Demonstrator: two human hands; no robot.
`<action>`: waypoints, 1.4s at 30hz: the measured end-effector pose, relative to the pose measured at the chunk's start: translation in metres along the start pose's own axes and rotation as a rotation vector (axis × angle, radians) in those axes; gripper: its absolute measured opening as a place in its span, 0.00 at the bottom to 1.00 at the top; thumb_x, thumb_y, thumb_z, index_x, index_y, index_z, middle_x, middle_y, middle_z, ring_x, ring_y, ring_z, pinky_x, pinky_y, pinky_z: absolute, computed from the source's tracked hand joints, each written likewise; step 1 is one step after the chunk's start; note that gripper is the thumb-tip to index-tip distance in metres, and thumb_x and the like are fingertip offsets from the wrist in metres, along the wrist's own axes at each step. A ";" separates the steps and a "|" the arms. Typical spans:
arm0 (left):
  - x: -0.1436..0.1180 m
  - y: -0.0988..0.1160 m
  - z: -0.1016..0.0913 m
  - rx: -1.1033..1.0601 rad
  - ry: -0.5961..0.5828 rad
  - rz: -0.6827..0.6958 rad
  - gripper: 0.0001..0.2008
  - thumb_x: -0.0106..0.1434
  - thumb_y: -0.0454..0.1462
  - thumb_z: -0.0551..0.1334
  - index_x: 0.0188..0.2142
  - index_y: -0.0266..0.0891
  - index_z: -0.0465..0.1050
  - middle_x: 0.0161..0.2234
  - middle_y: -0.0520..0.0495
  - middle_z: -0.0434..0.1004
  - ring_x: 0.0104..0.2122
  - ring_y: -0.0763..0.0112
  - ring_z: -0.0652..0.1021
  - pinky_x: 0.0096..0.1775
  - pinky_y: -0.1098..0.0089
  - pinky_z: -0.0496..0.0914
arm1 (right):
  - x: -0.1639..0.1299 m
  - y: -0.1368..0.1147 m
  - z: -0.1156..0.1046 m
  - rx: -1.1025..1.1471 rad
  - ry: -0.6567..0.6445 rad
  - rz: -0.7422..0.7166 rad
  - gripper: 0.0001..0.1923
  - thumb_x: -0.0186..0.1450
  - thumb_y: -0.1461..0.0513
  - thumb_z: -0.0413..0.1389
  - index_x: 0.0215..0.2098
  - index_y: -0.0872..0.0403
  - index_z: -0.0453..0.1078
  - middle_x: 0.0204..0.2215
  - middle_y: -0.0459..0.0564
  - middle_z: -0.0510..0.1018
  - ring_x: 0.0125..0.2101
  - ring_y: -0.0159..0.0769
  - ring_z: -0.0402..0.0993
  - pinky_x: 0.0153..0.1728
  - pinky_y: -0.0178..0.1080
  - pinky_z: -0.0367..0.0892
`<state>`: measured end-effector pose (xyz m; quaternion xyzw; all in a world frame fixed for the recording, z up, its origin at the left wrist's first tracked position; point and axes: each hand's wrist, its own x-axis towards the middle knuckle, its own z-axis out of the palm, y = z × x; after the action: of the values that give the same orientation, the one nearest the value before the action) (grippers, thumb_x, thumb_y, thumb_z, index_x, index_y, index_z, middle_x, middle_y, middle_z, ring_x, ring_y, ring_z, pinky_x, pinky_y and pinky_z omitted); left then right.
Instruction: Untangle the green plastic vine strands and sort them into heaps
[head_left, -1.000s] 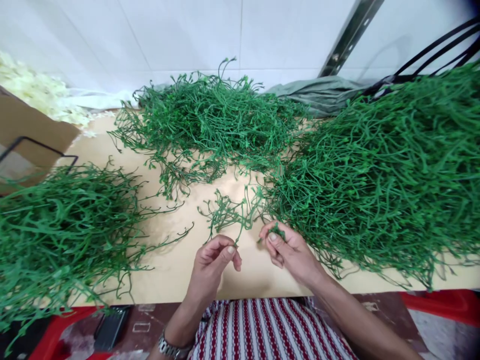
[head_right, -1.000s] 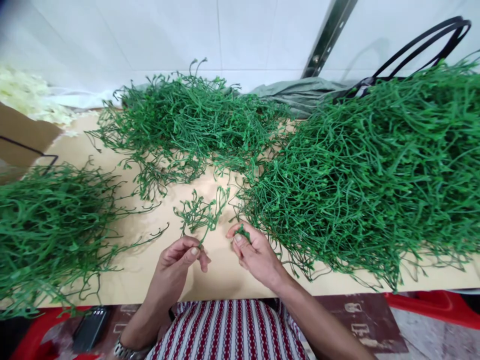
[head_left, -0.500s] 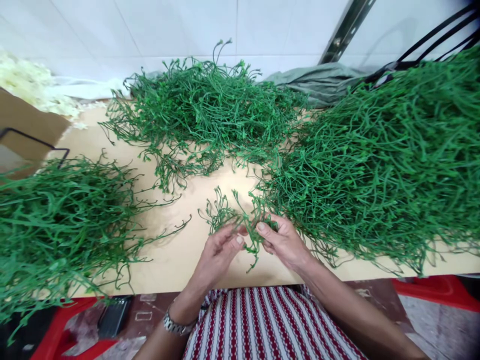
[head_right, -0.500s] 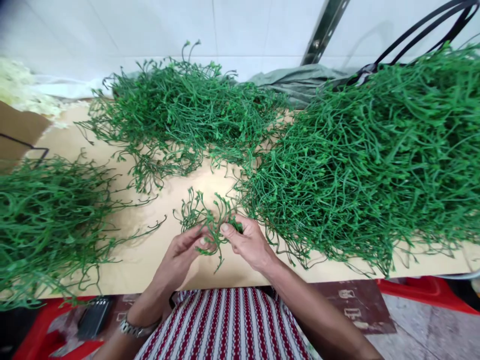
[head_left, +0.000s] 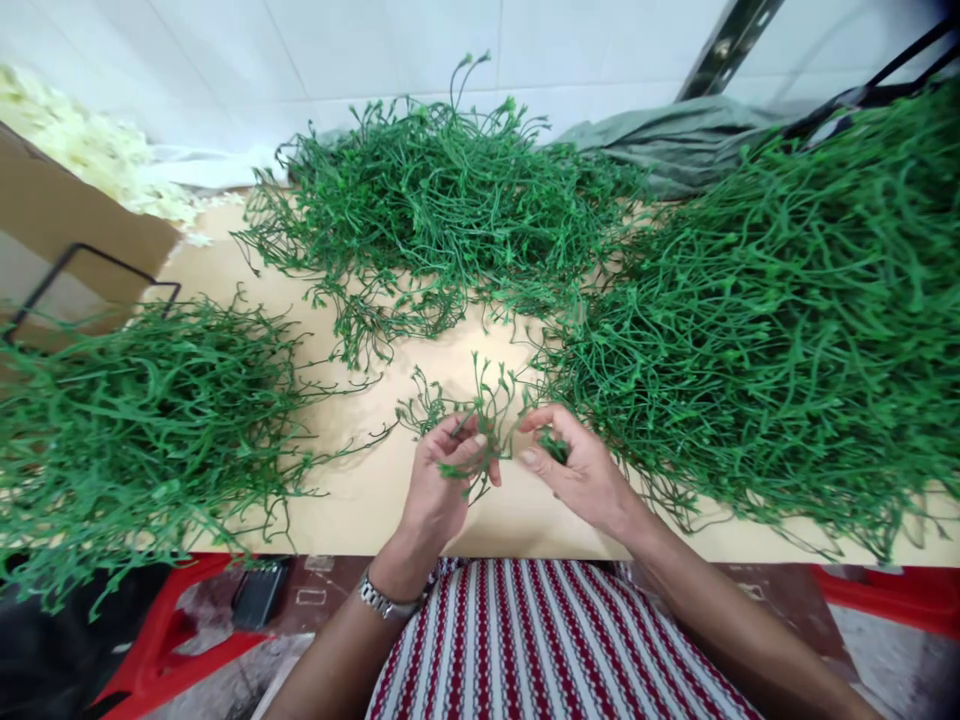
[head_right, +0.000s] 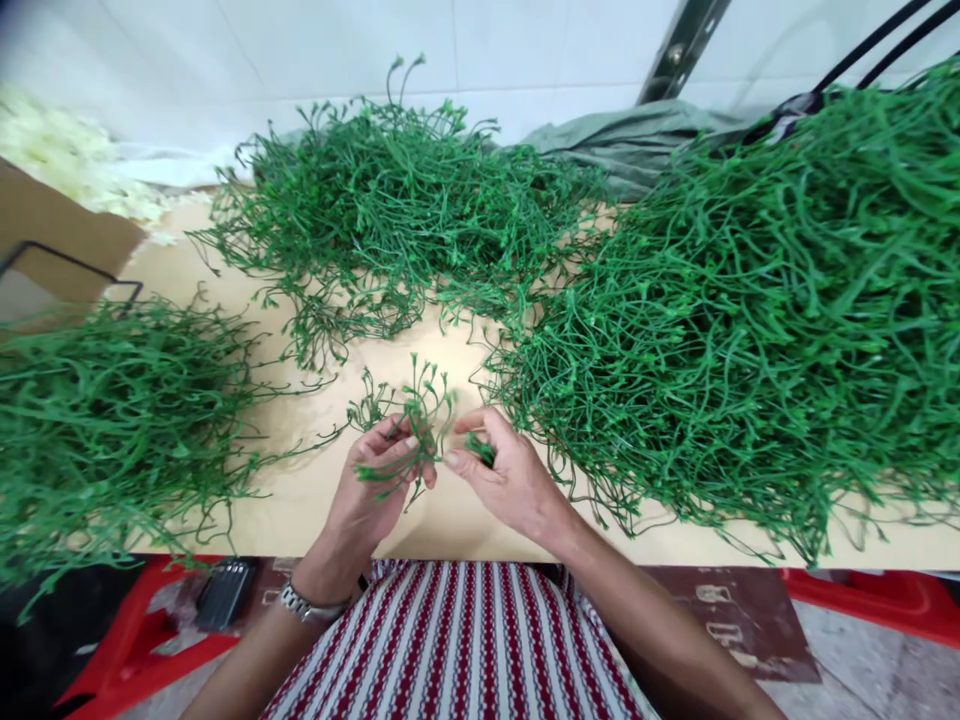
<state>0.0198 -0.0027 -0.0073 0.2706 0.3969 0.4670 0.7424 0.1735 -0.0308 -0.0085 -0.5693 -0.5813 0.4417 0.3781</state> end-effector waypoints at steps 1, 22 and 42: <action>0.001 0.001 -0.001 -0.006 0.016 0.014 0.07 0.48 0.31 0.64 0.27 0.34 0.68 0.24 0.53 0.69 0.16 0.78 0.69 0.18 0.74 0.64 | -0.003 0.000 -0.003 -0.069 0.060 -0.009 0.08 0.59 0.59 0.53 0.35 0.54 0.62 0.28 0.45 0.72 0.28 0.30 0.68 0.28 0.32 0.63; 0.005 -0.001 0.004 -0.139 0.136 -0.035 0.13 0.41 0.30 0.69 0.24 0.35 0.65 0.17 0.57 0.66 0.17 0.80 0.68 0.21 0.76 0.65 | 0.004 0.019 0.007 -0.372 0.108 -0.762 0.30 0.53 0.74 0.44 0.53 0.53 0.59 0.36 0.50 0.73 0.36 0.33 0.70 0.34 0.35 0.68; 0.011 0.003 -0.005 -0.070 0.109 -0.075 0.12 0.41 0.29 0.68 0.23 0.34 0.65 0.18 0.57 0.66 0.16 0.82 0.66 0.19 0.78 0.59 | 0.003 0.010 0.009 -0.775 0.029 -0.674 0.18 0.55 0.69 0.50 0.45 0.61 0.66 0.36 0.55 0.76 0.33 0.36 0.72 0.32 0.36 0.66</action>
<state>0.0170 0.0085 -0.0114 0.2034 0.4300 0.4665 0.7457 0.1682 -0.0285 -0.0212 -0.4548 -0.8482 0.0396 0.2686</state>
